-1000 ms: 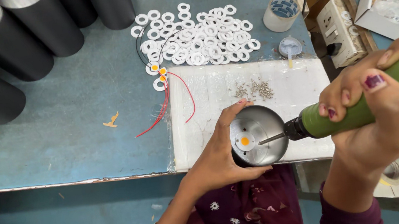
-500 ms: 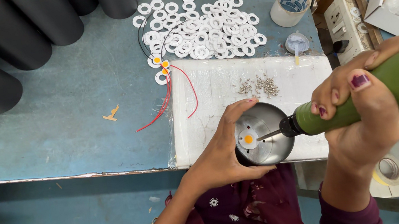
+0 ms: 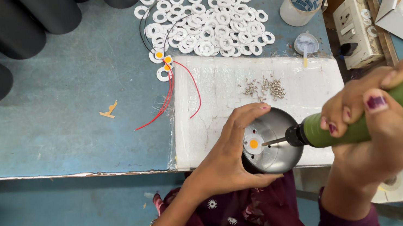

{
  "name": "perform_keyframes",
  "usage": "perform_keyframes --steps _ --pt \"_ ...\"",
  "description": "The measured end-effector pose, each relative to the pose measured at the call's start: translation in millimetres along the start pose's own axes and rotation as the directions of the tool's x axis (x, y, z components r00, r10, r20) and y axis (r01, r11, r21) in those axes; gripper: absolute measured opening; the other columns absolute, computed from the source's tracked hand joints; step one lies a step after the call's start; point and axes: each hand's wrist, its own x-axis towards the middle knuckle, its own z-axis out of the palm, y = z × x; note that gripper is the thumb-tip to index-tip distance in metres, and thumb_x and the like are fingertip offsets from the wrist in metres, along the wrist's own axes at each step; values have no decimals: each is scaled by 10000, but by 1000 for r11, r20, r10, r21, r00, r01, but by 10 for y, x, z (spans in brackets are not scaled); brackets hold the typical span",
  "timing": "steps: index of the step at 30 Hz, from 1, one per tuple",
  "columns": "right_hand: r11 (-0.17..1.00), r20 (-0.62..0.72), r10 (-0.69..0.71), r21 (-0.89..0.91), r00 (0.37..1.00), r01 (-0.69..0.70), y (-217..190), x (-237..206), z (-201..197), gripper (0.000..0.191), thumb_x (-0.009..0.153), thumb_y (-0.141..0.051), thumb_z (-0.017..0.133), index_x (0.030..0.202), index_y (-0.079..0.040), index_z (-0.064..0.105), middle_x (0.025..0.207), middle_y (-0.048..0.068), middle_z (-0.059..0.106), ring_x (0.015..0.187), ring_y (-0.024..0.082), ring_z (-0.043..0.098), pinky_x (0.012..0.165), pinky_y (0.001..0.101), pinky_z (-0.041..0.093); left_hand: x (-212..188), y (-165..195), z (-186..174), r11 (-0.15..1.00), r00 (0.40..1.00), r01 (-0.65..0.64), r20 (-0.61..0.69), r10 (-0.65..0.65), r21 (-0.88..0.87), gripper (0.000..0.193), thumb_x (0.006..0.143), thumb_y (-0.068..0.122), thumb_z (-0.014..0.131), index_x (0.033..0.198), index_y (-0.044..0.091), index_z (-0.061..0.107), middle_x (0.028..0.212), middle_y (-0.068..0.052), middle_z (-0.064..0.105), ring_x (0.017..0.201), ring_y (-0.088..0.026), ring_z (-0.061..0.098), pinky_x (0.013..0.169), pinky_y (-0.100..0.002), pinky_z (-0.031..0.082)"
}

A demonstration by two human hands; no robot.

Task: The person assembles LED light fixtures by inserting wires into black cylindrical housings, securing them with screws using a green electric screwdriver, and applying tape to the wiring. The person repeats this process for multiple units on a workbench.

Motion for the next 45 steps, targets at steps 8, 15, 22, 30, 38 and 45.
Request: perform_keyframes --steps 8,15,22,30,38,45 --pt "986 -17 4 165 1000 -1 122 -120 -98 198 970 8 505 1133 64 407 703 149 466 461 170 422 501 329 450 9 4 7 1000 1000 17 -14 -16 4 1056 717 251 921 1584 136 330 1572 -152 417 1523 -346 436 1296 -437 371" --pt "997 47 -75 20 996 74 174 -96 -184 211 870 -28 497 1061 2 411 653 84 462 428 144 435 438 295 443 -27 28 44 1000 999 18 -32 -18 -9 1057 711 231 913 1585 123 328 1563 -147 417 1515 -348 435 1288 -433 367" --pt "988 54 -68 143 996 60 -61 -147 -105 233 980 29 536 1162 11 390 729 100 467 497 135 472 474 302 457 -69 78 90 999 999 -32 -40 33 26 1096 713 238 918 1590 102 276 1562 -144 410 1518 -341 422 1283 -428 355" --pt "962 54 -45 273 998 29 -134 -112 37 306 938 46 524 1219 12 405 852 114 505 565 151 501 452 278 478 -131 98 148 997 997 -52 -46 55 62 1096 707 248 927 1581 104 282 1574 -150 401 1522 -339 428 1283 -426 372" --pt "979 200 -24 203 980 -17 -46 -120 76 158 1049 12 544 1134 26 411 737 132 485 541 153 465 510 297 462 -133 96 127 998 999 -35 -37 37 61 1093 700 251 931 1574 89 296 1573 -147 408 1521 -333 434 1278 -422 370" --pt "980 191 -11 198 981 -28 -19 -118 104 160 1050 12 552 1131 24 414 738 127 482 538 157 461 508 296 463 -119 73 108 998 998 -37 -41 39 51 1100 700 254 938 1574 84 292 1567 -151 410 1515 -335 434 1276 -422 367"
